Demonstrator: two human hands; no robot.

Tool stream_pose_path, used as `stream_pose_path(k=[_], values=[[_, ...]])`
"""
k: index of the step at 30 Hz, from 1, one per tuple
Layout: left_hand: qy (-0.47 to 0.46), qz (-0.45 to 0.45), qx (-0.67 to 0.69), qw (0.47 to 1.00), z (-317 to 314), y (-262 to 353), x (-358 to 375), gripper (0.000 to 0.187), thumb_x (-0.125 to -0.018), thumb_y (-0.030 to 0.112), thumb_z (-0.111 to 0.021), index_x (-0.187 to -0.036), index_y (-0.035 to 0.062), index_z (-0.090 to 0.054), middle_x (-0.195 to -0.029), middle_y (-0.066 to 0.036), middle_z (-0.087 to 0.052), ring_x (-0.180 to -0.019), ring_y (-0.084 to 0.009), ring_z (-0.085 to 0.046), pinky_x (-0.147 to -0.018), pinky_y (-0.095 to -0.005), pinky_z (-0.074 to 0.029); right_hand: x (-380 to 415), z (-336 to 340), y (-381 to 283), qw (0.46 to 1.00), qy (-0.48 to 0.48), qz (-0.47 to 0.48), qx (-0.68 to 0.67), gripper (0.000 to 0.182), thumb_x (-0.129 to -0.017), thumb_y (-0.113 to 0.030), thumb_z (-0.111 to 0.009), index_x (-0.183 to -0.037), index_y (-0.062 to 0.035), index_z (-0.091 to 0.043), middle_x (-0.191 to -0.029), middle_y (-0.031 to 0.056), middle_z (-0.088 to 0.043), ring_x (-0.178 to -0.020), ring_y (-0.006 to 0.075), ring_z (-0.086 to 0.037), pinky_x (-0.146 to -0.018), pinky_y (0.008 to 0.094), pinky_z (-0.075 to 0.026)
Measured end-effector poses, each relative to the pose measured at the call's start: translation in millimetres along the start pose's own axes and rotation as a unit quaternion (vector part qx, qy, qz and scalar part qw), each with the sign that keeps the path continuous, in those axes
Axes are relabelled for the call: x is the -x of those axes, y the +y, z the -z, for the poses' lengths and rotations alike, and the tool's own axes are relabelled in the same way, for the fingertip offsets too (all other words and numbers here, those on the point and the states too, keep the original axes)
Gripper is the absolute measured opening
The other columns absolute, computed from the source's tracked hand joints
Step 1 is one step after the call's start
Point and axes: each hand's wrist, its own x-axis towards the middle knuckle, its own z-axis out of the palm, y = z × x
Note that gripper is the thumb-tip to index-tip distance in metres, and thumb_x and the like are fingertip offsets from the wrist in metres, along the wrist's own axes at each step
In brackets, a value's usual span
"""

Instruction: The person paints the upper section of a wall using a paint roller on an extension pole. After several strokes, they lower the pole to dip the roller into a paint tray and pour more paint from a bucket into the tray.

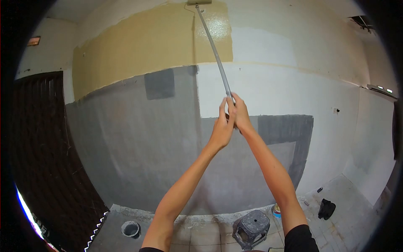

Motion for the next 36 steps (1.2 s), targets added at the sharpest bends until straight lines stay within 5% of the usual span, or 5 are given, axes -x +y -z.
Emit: stream_pose_path(k=[5, 11, 16, 25, 36], values=[[0.039, -0.022, -0.039, 0.998, 3, 21, -29, 0.078, -0.107, 0.061, -0.035, -0.163, 0.0106, -0.016, -0.099, -0.014, -0.064, -0.084, -0.0217, -0.062, -0.072, -0.0375, -0.052, -58, 1, -19, 0.998, 0.039, 0.031, 0.048, 0.052, -0.106, -0.029, -0.046, -0.153, -0.0077, -0.044, -0.076, 0.0125, -0.063, -0.064, 0.0222, -0.055, -0.068, 0.0414, -0.049], [0.026, -0.042, -0.136, 0.989, 6, 3, -15, 0.072, -0.108, 0.057, -0.034, -0.162, 0.0101, -0.024, -0.09, -0.015, -0.062, -0.079, -0.0235, -0.059, -0.074, -0.0411, -0.047, -19, -2, 21, 0.998, 0.001, 0.043, 0.036, 0.058, -0.105, -0.026, -0.05, -0.16, -0.0122, -0.036, -0.069, 0.0026, -0.049, -0.061, 0.0127, -0.044, -0.059, 0.0321, -0.042], [-0.047, 0.064, -0.116, 0.99, 22, 2, -2, 0.063, -0.107, 0.045, -0.044, -0.16, 0.0137, -0.028, -0.113, -0.026, -0.066, -0.098, -0.0357, -0.066, -0.093, -0.0467, -0.049, 28, -15, 52, 0.999, -0.029, 0.027, 0.003, 0.059, -0.105, -0.016, -0.048, -0.162, -0.0151, -0.034, -0.095, 0.0019, -0.058, -0.077, 0.0109, -0.046, -0.083, 0.0252, -0.046], [-0.044, -0.108, -0.122, 0.986, 16, -13, -19, 0.06, -0.107, 0.042, -0.046, -0.159, 0.016, -0.032, -0.123, -0.019, -0.061, -0.103, -0.035, -0.062, -0.094, -0.0459, -0.048, -13, 9, 35, 1.0, -0.02, 0.012, -0.002, 0.055, -0.106, -0.015, -0.045, -0.161, -0.0165, -0.037, -0.084, 0.006, -0.058, -0.075, 0.017, -0.05, -0.075, 0.0302, -0.048], [-0.111, -0.134, -0.14, 0.975, -39, -5, -11, 0.072, -0.106, 0.048, -0.045, -0.164, 0.013, -0.02, -0.138, -0.021, -0.053, -0.129, -0.0409, -0.052, -0.106, -0.0489, -0.043, 28, 68, 42, 0.995, -0.028, 0.06, 0.077, 0.053, -0.106, -0.017, -0.046, -0.159, -0.0192, -0.04, -0.077, 0.0042, -0.048, -0.069, 0.014, -0.041, -0.069, 0.0297, -0.043]])
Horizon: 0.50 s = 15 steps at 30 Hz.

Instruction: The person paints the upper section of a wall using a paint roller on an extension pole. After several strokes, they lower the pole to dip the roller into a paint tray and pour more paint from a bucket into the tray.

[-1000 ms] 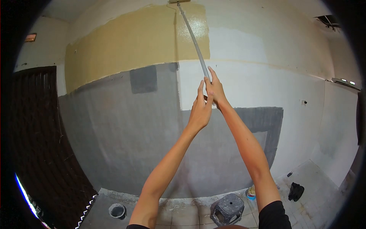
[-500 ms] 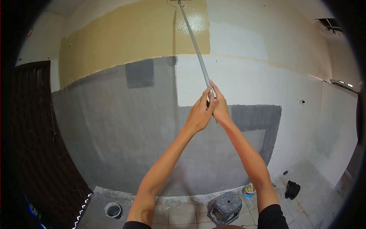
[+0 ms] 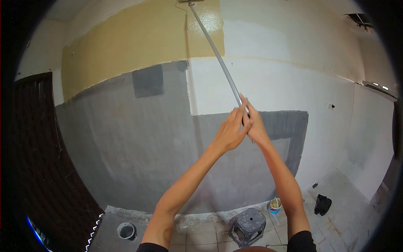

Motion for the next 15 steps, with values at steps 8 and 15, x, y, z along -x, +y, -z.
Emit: stream_pose_path(k=[8, 15], values=[[-0.007, -0.011, -0.04, 0.999, -7, 38, -37, 0.076, -0.106, 0.05, -0.045, -0.164, 0.0103, -0.017, -0.151, -0.026, -0.045, -0.14, -0.0409, -0.045, -0.114, -0.0491, -0.039, -33, 63, -6, 0.999, -0.015, -0.038, -0.013, 0.055, -0.104, -0.017, -0.049, -0.158, -0.0188, -0.042, -0.072, -0.0006, -0.045, -0.062, 0.0097, -0.037, -0.058, 0.0269, -0.038], [-0.042, -0.073, -0.075, 0.994, -64, 31, -36, 0.081, -0.105, 0.048, -0.048, -0.164, 0.0049, -0.014, -0.158, -0.025, -0.037, -0.144, -0.0396, -0.04, -0.116, -0.0492, -0.037, 12, 123, 0, 0.997, -0.018, -0.08, 0.006, 0.05, -0.107, -0.021, -0.049, -0.157, -0.0198, -0.046, -0.067, -0.0039, -0.04, -0.055, 0.0067, -0.033, -0.05, 0.0263, -0.033]])
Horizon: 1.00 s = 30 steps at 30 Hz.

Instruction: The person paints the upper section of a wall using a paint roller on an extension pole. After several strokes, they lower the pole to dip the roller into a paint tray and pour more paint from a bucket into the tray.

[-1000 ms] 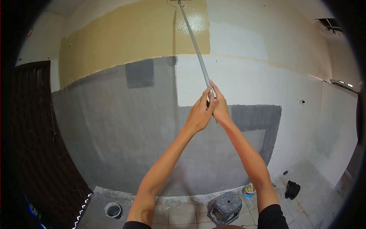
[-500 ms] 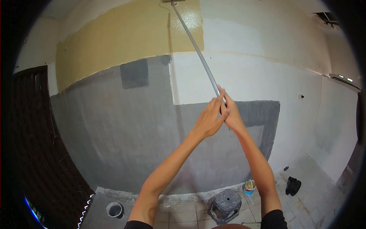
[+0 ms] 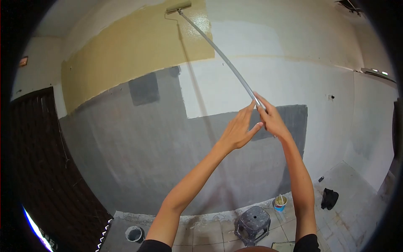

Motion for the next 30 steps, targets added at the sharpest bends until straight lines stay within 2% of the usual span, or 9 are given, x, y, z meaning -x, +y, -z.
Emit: stream_pose_path(k=[1, 4, 7, 13, 16, 19, 21, 26, 30], values=[[0.004, -0.011, 0.0, 1.0, -4, 3, -4, 0.081, -0.105, 0.048, -0.048, -0.163, 0.0039, -0.013, -0.159, -0.025, -0.036, -0.145, -0.0395, -0.039, -0.117, -0.0491, -0.036, -5, 5, -5, 1.0, 0.007, 0.005, 0.011, 0.049, -0.107, -0.021, -0.048, -0.157, -0.0203, -0.046, -0.064, -0.0065, -0.035, -0.052, 0.0059, -0.031, -0.047, 0.0259, -0.03], [0.06, 0.024, 0.059, 0.996, -7, 15, -20, 0.081, -0.105, 0.046, -0.048, -0.164, 0.003, -0.01, -0.161, -0.025, -0.033, -0.147, -0.0396, -0.037, -0.118, -0.0488, -0.034, -46, 9, -12, 0.997, 0.0, 0.077, 0.015, 0.049, -0.107, -0.021, -0.048, -0.156, -0.02, -0.046, -0.064, -0.0061, -0.035, -0.054, 0.0062, -0.032, -0.049, 0.0266, -0.032], [0.126, -0.012, 0.062, 0.99, 2, 27, -33, 0.081, -0.106, 0.045, -0.047, -0.164, 0.0036, -0.009, -0.161, -0.025, -0.033, -0.148, -0.0399, -0.036, -0.119, -0.0485, -0.033, -75, 8, -29, 0.994, -0.001, 0.102, 0.026, 0.052, -0.104, -0.017, -0.048, -0.156, -0.0179, -0.047, -0.077, 0.0021, -0.054, -0.058, 0.0086, -0.04, -0.056, 0.0284, -0.04], [0.083, 0.032, 0.023, 0.996, 17, 27, -35, 0.078, -0.106, 0.044, -0.047, -0.163, 0.0038, -0.013, -0.161, -0.025, -0.034, -0.148, -0.0399, -0.035, -0.119, -0.0479, -0.033, -66, 35, -37, 0.999, -0.031, 0.015, 0.038, 0.052, -0.105, -0.02, -0.048, -0.156, -0.0199, -0.046, -0.064, -0.0028, -0.04, -0.052, 0.0084, -0.035, -0.048, 0.0277, -0.036], [0.054, -0.012, -0.031, 0.998, 15, 22, -32, 0.076, -0.106, 0.044, -0.047, -0.163, 0.0034, -0.016, -0.159, -0.025, -0.037, -0.146, -0.0405, -0.037, -0.118, -0.0474, -0.034, -49, 61, -15, 0.999, -0.02, 0.029, 0.037, 0.051, -0.106, -0.022, -0.049, -0.157, -0.0213, -0.045, -0.06, -0.0052, -0.033, -0.048, 0.0083, -0.033, -0.044, 0.028, -0.033], [0.034, -0.064, -0.079, 0.994, 19, 15, -31, 0.076, -0.105, 0.043, -0.048, -0.162, 0.0026, -0.019, -0.157, -0.026, -0.039, -0.144, -0.0413, -0.04, -0.117, -0.0478, -0.035, -38, 81, -14, 0.999, -0.024, 0.017, 0.017, 0.05, -0.108, -0.024, -0.047, -0.158, -0.0215, -0.043, -0.058, -0.0051, -0.033, -0.046, 0.0072, -0.029, -0.044, 0.0276, -0.03], [0.052, -0.065, -0.068, 0.994, 23, 15, -33, 0.075, -0.105, 0.043, -0.048, -0.161, 0.0031, -0.021, -0.156, -0.026, -0.039, -0.143, -0.0417, -0.041, -0.117, -0.0482, -0.036, -44, 86, -27, 0.999, -0.025, 0.027, 0.03, 0.049, -0.108, -0.025, -0.047, -0.158, -0.0215, -0.044, -0.059, -0.0049, -0.033, -0.046, 0.0072, -0.029, -0.044, 0.027, -0.03], [0.078, -0.045, -0.031, 0.996, 43, 31, -39, 0.071, -0.105, 0.042, -0.047, -0.161, 0.0056, -0.023, -0.155, -0.026, -0.04, -0.141, -0.0421, -0.042, -0.115, -0.0486, -0.037, -84, 53, -75, 0.997, -0.043, 0.037, 0.056, 0.048, -0.109, -0.025, -0.047, -0.157, -0.0221, -0.045, -0.059, -0.0042, -0.036, -0.047, 0.0079, -0.031, -0.044, 0.0272, -0.031], [0.103, -0.02, -0.008, 0.994, 51, 33, -31, 0.07, -0.105, 0.043, -0.047, -0.161, 0.0075, -0.023, -0.153, -0.024, -0.041, -0.139, -0.0421, -0.043, -0.113, -0.0492, -0.039, -100, 7, -77, 0.997, -0.018, 0.067, 0.019, 0.048, -0.108, -0.025, -0.048, -0.157, -0.0204, -0.044, -0.061, -0.0048, -0.035, -0.047, 0.0085, -0.031, -0.045, 0.0281, -0.031]])
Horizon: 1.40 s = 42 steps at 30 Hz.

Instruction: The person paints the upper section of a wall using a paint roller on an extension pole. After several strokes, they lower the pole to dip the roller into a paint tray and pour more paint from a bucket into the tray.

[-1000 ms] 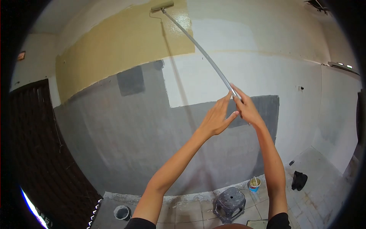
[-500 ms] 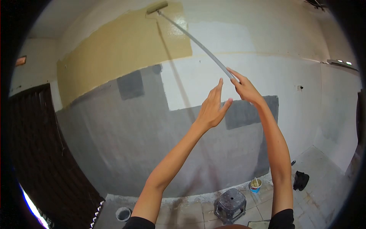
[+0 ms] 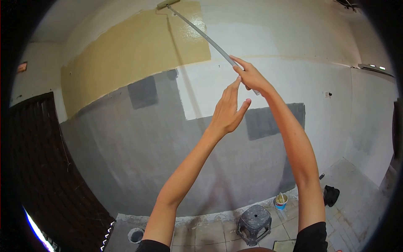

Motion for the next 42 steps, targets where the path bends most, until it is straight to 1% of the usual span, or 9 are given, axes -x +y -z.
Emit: stream_pose_path(k=[2, 3, 10, 14, 19, 25, 27, 31, 42], values=[[0.007, 0.006, -0.004, 1.0, 5, -3, 7, 0.07, -0.105, 0.043, -0.047, -0.161, 0.0077, -0.023, -0.152, -0.024, -0.042, -0.138, -0.0419, -0.044, -0.112, -0.0495, -0.039, 2, -17, 5, 1.0, -0.001, -0.004, -0.024, 0.048, -0.109, -0.025, -0.048, -0.157, -0.0199, -0.044, -0.062, -0.0051, -0.035, -0.048, 0.0085, -0.03, -0.045, 0.0282, -0.031], [0.007, 0.005, -0.011, 1.0, 8, -6, 13, 0.07, -0.105, 0.044, -0.047, -0.161, 0.0077, -0.022, -0.151, -0.024, -0.042, -0.138, -0.0418, -0.045, -0.112, -0.0496, -0.04, 6, -22, 13, 1.0, -0.008, -0.01, -0.023, 0.049, -0.105, -0.025, -0.051, -0.154, -0.0211, -0.049, -0.068, 0.002, -0.049, -0.052, 0.012, -0.042, -0.048, 0.0317, -0.04], [-0.013, 0.006, -0.026, 1.0, 18, -34, 39, 0.07, -0.105, 0.042, -0.048, -0.161, 0.0077, -0.023, -0.147, -0.024, -0.045, -0.134, -0.0417, -0.046, -0.111, -0.0493, -0.04, 41, -44, 30, 0.998, 0.027, 0.009, 0.055, 0.049, -0.106, -0.023, -0.051, -0.155, -0.0207, -0.048, -0.068, 0.0041, -0.054, -0.061, 0.0146, -0.042, -0.064, 0.0322, -0.045], [-0.006, -0.008, -0.017, 1.0, 30, -38, 40, 0.07, -0.105, 0.041, -0.047, -0.162, 0.0088, -0.022, -0.145, -0.024, -0.046, -0.133, -0.0415, -0.046, -0.111, -0.0492, -0.04, 12, -34, -13, 1.0, -0.001, -0.014, 0.01, 0.049, -0.109, -0.024, -0.048, -0.158, -0.0214, -0.043, -0.059, -0.0032, -0.033, -0.048, 0.0091, -0.029, -0.047, 0.0295, -0.032], [0.014, 0.001, 0.021, 1.0, 69, -36, 52, 0.068, -0.106, 0.041, -0.045, -0.162, 0.01, -0.021, -0.144, -0.023, -0.047, -0.134, -0.0413, -0.046, -0.111, -0.0496, -0.04, -14, -90, -35, 1.0, 0.009, -0.001, -0.009, 0.05, -0.107, -0.024, -0.048, -0.157, -0.0191, -0.043, -0.06, -0.0033, -0.038, -0.047, 0.0088, -0.034, -0.045, 0.0289, -0.034], [0.048, 0.141, 0.097, 0.984, 94, -76, 97, 0.063, -0.11, 0.042, -0.039, -0.163, 0.013, -0.021, -0.129, -0.019, -0.053, -0.124, -0.0333, -0.053, -0.109, -0.0476, -0.041, 21, -177, 28, 1.0, 0.027, 0.007, -0.01, 0.049, -0.108, -0.026, -0.051, -0.156, -0.0204, -0.046, -0.063, -0.0043, -0.041, -0.051, 0.0083, -0.038, -0.047, 0.0261, -0.035], [0.037, 0.149, 0.09, 0.984, 100, -95, 118, 0.062, -0.11, 0.042, -0.038, -0.163, 0.0139, -0.021, -0.127, -0.018, -0.053, -0.121, -0.0315, -0.053, -0.109, -0.0468, -0.041, 48, -177, 15, 0.996, 0.001, -0.068, -0.056, 0.048, -0.108, -0.024, -0.05, -0.156, -0.0208, -0.046, -0.063, -0.0057, -0.04, -0.051, 0.0074, -0.036, -0.047, 0.0258, -0.033], [0.011, 0.179, 0.093, 0.979, 120, -120, 140, 0.065, -0.108, 0.045, -0.042, -0.162, 0.0133, -0.024, -0.123, -0.017, -0.052, -0.118, -0.0327, -0.053, -0.102, -0.0472, -0.045, 46, -146, 33, 0.999, 0.033, -0.023, 0.004, 0.047, -0.109, -0.025, -0.049, -0.156, -0.0241, -0.046, -0.062, -0.0073, -0.035, -0.049, 0.0063, -0.034, -0.044, 0.0269, -0.031], [0.003, 0.115, 0.048, 0.992, 136, -105, 137, 0.066, -0.107, 0.048, -0.043, -0.162, 0.0152, -0.026, -0.125, -0.015, -0.052, -0.12, -0.0301, -0.052, -0.103, -0.0475, -0.045, -19, -46, -39, 0.991, 0.02, -0.065, 0.112, 0.046, -0.112, -0.03, -0.044, -0.159, -0.0308, -0.042, -0.06, -0.0076, -0.025, -0.049, 0.0075, -0.026, -0.043, 0.0271, -0.026]])
